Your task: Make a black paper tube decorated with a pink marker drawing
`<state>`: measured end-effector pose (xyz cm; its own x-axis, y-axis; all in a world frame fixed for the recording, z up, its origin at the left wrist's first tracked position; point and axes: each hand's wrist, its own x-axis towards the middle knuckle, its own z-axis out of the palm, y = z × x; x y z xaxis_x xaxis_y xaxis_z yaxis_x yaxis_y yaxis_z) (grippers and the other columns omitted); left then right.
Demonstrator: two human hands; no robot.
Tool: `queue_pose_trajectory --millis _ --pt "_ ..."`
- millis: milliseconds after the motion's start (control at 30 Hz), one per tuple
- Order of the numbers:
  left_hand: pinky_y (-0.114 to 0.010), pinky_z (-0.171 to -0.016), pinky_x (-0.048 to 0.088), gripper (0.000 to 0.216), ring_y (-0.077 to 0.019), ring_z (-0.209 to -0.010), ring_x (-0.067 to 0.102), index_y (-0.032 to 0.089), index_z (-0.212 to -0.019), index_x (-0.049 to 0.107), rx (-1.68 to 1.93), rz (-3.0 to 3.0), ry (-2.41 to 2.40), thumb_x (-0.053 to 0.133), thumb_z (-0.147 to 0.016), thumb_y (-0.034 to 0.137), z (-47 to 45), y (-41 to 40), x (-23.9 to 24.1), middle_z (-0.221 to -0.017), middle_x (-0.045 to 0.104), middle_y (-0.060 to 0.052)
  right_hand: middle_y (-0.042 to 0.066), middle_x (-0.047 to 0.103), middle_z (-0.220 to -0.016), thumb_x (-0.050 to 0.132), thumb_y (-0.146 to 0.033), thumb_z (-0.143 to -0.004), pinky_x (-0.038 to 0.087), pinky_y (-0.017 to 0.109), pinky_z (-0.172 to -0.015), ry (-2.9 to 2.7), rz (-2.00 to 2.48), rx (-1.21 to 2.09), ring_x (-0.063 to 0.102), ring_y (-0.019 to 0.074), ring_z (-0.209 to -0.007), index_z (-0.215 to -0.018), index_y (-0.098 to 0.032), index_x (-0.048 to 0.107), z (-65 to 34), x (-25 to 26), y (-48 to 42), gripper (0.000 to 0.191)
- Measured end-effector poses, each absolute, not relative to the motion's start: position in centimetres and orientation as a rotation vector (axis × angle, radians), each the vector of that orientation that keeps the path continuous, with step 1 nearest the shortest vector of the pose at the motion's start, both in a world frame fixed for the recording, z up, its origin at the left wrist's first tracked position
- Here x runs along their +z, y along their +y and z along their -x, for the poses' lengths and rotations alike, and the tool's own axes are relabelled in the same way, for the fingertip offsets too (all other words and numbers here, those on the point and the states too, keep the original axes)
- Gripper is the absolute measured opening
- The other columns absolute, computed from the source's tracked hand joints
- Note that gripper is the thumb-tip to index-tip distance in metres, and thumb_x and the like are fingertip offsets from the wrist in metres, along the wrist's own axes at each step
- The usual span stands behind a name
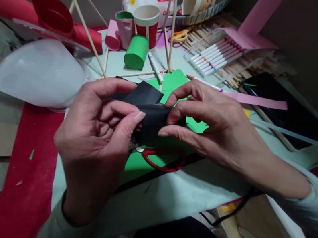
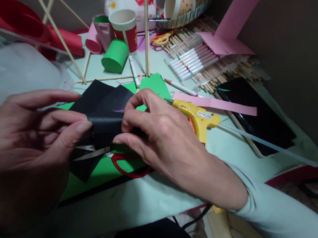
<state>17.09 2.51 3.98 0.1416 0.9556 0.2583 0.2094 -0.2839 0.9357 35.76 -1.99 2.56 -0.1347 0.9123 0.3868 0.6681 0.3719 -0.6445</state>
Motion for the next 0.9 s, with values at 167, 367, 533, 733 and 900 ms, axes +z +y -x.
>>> queue_pose_trajectory --millis 167,367,533,733,900 --pt "-0.025 -0.067 0.06 0.019 -0.0135 -0.075 0.07 0.034 -0.105 0.073 1.21 -1.617 1.153 0.074 -0.09 0.022 -16.9 2.4 3.7 -0.084 0.07 0.004 0.007 0.064 -0.105 0.071 -0.034 -0.096 0.052 0.033 -0.072 -1.874 1.401 0.411 0.065 0.0237 -0.1 -0.085 -0.021 0.066 -35.7 2.6 -2.0 0.018" --pt "-0.028 -0.083 0.063 0.041 -0.0161 -0.082 0.07 0.031 -0.109 0.076 1.203 -1.572 1.084 0.088 -0.073 0.015 -16.9 2.2 3.5 -0.085 0.071 0.005 0.008 0.065 -0.106 0.07 -0.034 -0.097 0.052 0.033 -0.07 -1.88 1.393 0.382 0.064 0.0229 -0.097 -0.085 -0.023 0.065 -35.7 2.6 -2.1 0.017" --pt "-0.032 -0.089 0.062 0.049 -0.0182 -0.085 0.069 0.034 -0.118 0.075 1.179 -1.553 1.109 0.089 -0.073 0.017 -16.9 1.9 3.3 -0.087 0.069 0.003 0.008 0.065 -0.105 0.069 -0.028 -0.097 0.051 0.034 -0.073 -1.874 1.373 0.332 0.064 0.0216 -0.093 -0.085 -0.021 0.065 -35.5 2.4 -2.2 0.014" --pt "-0.021 -0.088 0.058 0.048 -0.0131 -0.088 0.066 0.034 -0.116 0.074 1.251 -1.487 1.116 0.086 -0.075 0.014 -16.6 2.0 3.5 -0.09 0.067 0.004 0.008 0.066 -0.115 0.073 -0.034 -0.095 0.055 0.035 -0.081 -1.738 1.26 0.308 0.064 0.0203 -0.095 -0.102 -0.023 0.063 -35.3 2.5 -2.1 0.016" --pt "-0.016 -0.069 0.056 0.053 -0.0108 -0.075 0.062 0.029 -0.12 0.071 1.319 -1.333 1.032 0.089 -0.072 0.016 -15.5 3.0 3.5 -0.084 0.066 0.002 0.004 0.068 -0.104 0.071 -0.032 -0.093 0.055 0.033 -0.076 -1.442 1.303 0.504 0.067 0.0169 -0.083 -0.107 -0.022 0.061 -36.1 3.4 -2.0 0.019"
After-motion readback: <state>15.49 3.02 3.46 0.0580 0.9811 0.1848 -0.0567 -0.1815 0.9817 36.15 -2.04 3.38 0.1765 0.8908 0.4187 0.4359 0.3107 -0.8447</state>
